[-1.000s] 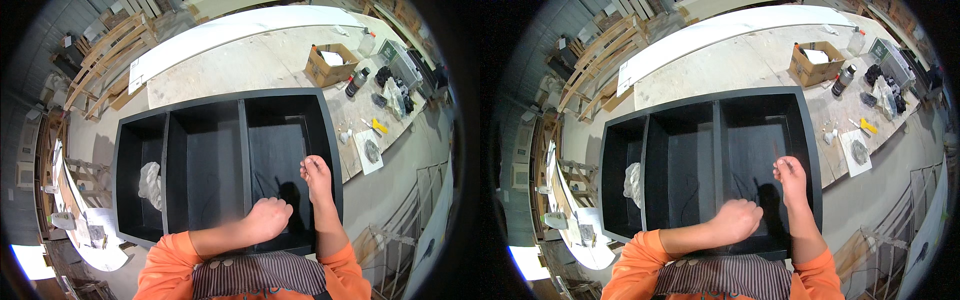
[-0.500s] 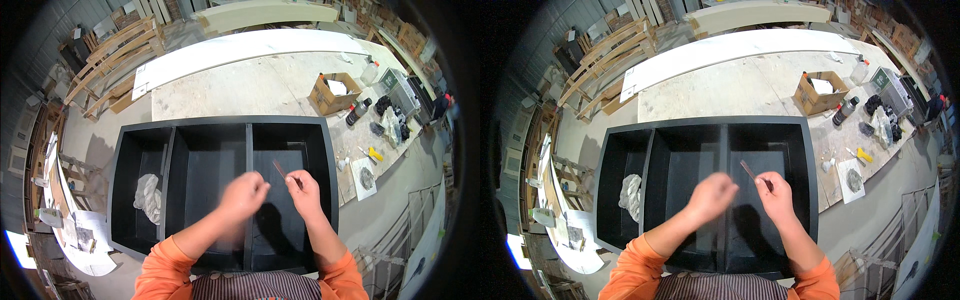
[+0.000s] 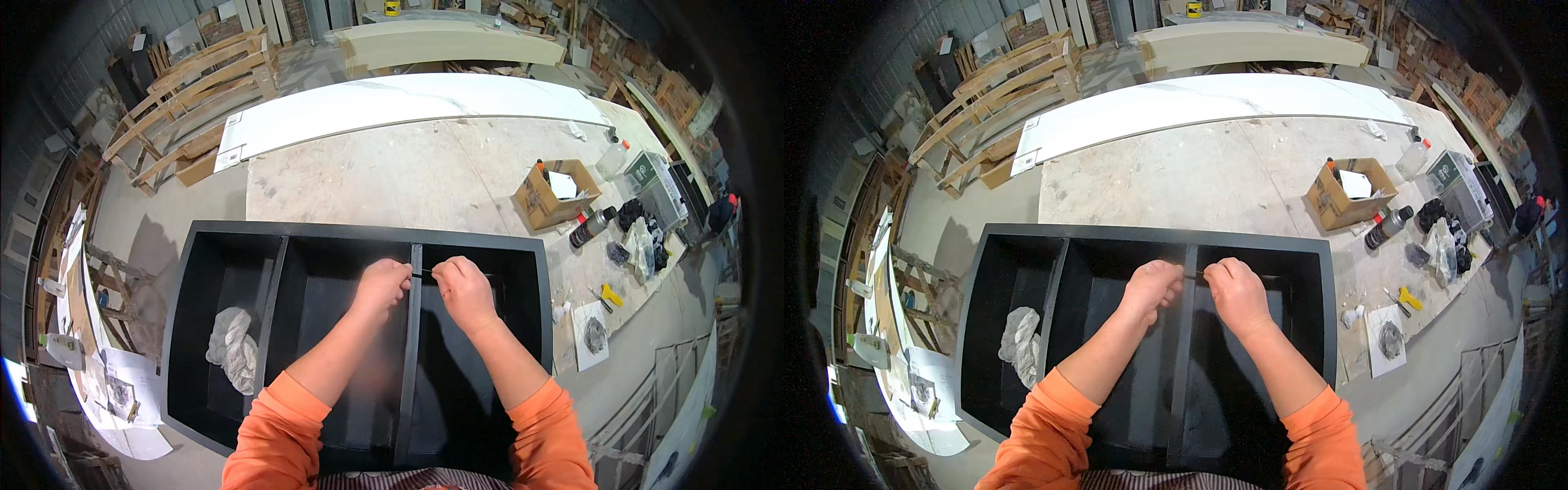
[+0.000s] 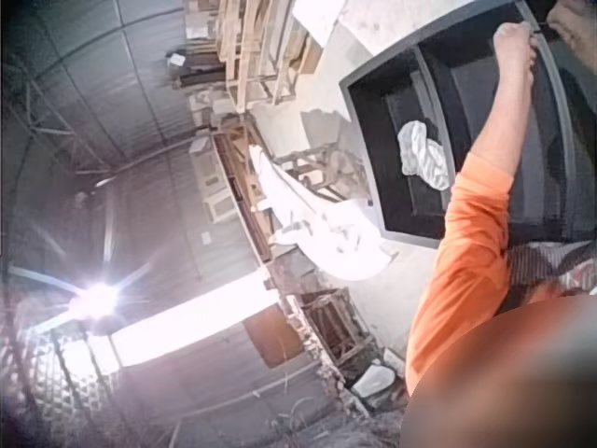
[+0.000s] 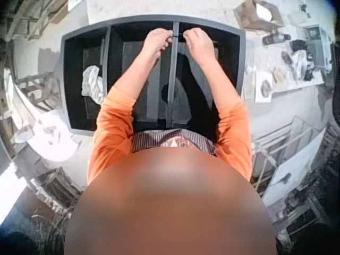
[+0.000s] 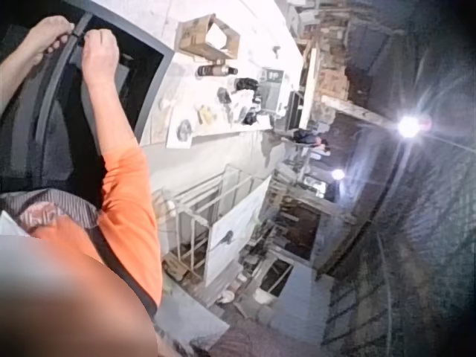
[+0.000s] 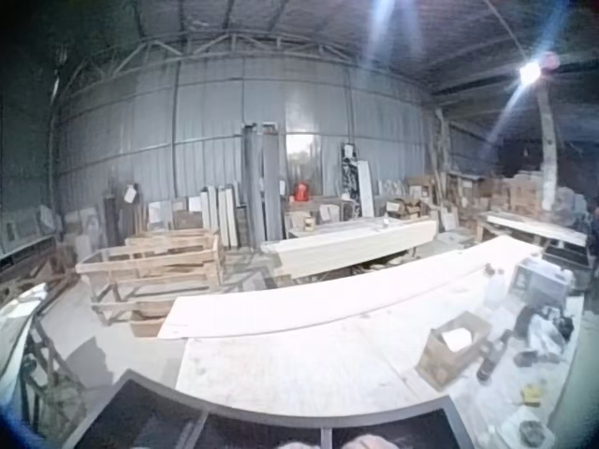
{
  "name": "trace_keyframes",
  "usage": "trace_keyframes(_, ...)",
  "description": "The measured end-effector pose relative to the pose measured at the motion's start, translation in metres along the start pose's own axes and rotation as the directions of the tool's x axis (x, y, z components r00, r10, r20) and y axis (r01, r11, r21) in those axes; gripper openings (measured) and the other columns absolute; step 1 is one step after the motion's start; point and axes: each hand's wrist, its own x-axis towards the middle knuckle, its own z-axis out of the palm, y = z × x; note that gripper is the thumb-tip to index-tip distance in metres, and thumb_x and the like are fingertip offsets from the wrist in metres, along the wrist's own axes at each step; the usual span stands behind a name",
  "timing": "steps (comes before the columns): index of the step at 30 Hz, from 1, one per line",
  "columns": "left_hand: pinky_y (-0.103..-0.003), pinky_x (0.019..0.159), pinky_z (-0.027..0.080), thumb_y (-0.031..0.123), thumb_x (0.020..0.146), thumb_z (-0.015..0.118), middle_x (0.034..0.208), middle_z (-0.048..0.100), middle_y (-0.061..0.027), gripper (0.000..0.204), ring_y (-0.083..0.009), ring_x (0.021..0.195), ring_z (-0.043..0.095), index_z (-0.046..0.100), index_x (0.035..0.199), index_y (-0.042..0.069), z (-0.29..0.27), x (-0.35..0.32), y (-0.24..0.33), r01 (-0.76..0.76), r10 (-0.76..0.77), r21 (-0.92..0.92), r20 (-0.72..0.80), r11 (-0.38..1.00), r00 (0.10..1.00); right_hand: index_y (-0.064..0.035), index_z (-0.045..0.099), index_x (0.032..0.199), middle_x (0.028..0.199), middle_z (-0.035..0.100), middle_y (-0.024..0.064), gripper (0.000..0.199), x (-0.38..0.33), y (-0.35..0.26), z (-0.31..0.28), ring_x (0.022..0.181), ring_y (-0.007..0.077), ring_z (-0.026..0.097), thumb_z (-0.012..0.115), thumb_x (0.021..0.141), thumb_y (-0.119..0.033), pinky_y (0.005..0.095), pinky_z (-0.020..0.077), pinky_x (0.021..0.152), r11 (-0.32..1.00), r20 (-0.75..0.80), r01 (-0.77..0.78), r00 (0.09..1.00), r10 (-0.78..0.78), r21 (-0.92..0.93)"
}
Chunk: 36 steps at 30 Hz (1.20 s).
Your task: The person applies a thin strip of edge tape to the inner edges of a black three-compartment cabinet. They press the tape along the seams, smooth it with their fingers, and trim excess with a small blade.
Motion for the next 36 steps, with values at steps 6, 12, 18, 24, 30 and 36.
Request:
trace_keyframes(6,-0.024,0.046,0.030,0.019,0.088,0.064,0.069,0.054,-0.0011,0.016,-0.0082,0.052,0.041,0.055,0.077,0.013,-0.004,0.021,-0.009,0.097,-0.097,-0.241,0.012,0.966,0.995,-0.0060,0.065,0.087,0.084,0.061,0.0086,0.015,0.000,0.011,0.015,0.079,0.0287,0.063,0.075,0.076,-0.002,0.0375,0.0536,0.068,0.999,-0.043,0.011,0.999,-0.009,0.040)
trace_keyframes(12,-0.024,0.045,0.030,0.016,0.087,0.065,0.070,0.055,-0.0022,0.016,-0.0083,0.052,0.041,0.054,0.076,0.013,-0.004,0.029,-0.016,0.037,-0.053,-0.270,-0.052,0.962,0.997,-0.0045,0.064,0.089,0.084,0.061,0.0091,0.017,-0.002,0.017,0.027,0.077,0.0278,0.062,0.075,0.077,0.000,0.0360,0.0536,0.068,0.996,-0.092,0.005,0.996,0.002,0.084)
trace_keyframes(18,-0.024,0.046,0.030,0.016,0.088,0.064,0.071,0.057,-0.0024,0.015,-0.0082,0.053,0.042,0.055,0.077,0.012,0.001,0.031,-0.019,-0.038,0.010,-0.304,-0.093,0.952,0.996,-0.0025,0.060,0.097,0.080,0.059,0.0019,0.026,-0.016,0.010,0.038,0.070,0.0109,0.055,0.075,0.088,-0.021,0.0253,0.0459,0.059,0.600,0.136,-0.626,0.740,0.659,0.498)
trace_keyframes(24,-0.024,0.046,0.031,0.018,0.090,0.063,0.072,0.057,-0.0019,0.017,-0.0082,0.054,0.043,0.054,0.076,0.012,0.006,0.030,-0.025,-0.060,0.026,-0.332,-0.104,0.941,0.994,-0.0083,0.058,0.084,0.069,0.050,-0.0040,0.027,-0.015,0.003,0.038,0.059,0.0049,0.042,0.061,0.097,-0.032,0.0209,0.0321,0.052,-0.066,0.633,-0.783,0.446,0.633,0.618)
trace_keyframes(30,-0.024,0.046,0.031,0.022,0.093,0.062,0.069,0.053,0.0006,0.020,-0.0074,0.053,0.042,0.053,0.077,0.014,0.006,0.029,-0.022,-0.019,-0.012,-0.264,-0.114,0.964,0.993,-0.0081,0.058,0.081,0.063,0.048,-0.0039,0.024,-0.003,0.001,0.043,0.050,0.0047,0.037,0.054,0.096,-0.026,0.0211,0.0258,0.043,-0.209,0.625,-0.703,0.404,0.668,0.679)
trace_keyframes(36,-0.022,0.044,0.029,0.018,0.094,0.060,0.066,0.049,0.0034,0.020,-0.0058,0.051,0.040,0.052,0.077,0.013,0.011,0.030,-0.021,-0.042,0.023,-0.213,-0.088,0.976,0.996,-0.0090,0.055,0.075,0.059,0.044,-0.0044,0.023,0.004,-0.002,0.044,0.045,0.0055,0.033,0.052,0.094,-0.022,0.0220,0.0243,0.041,-0.266,0.630,-0.694,0.339,0.699,0.668)
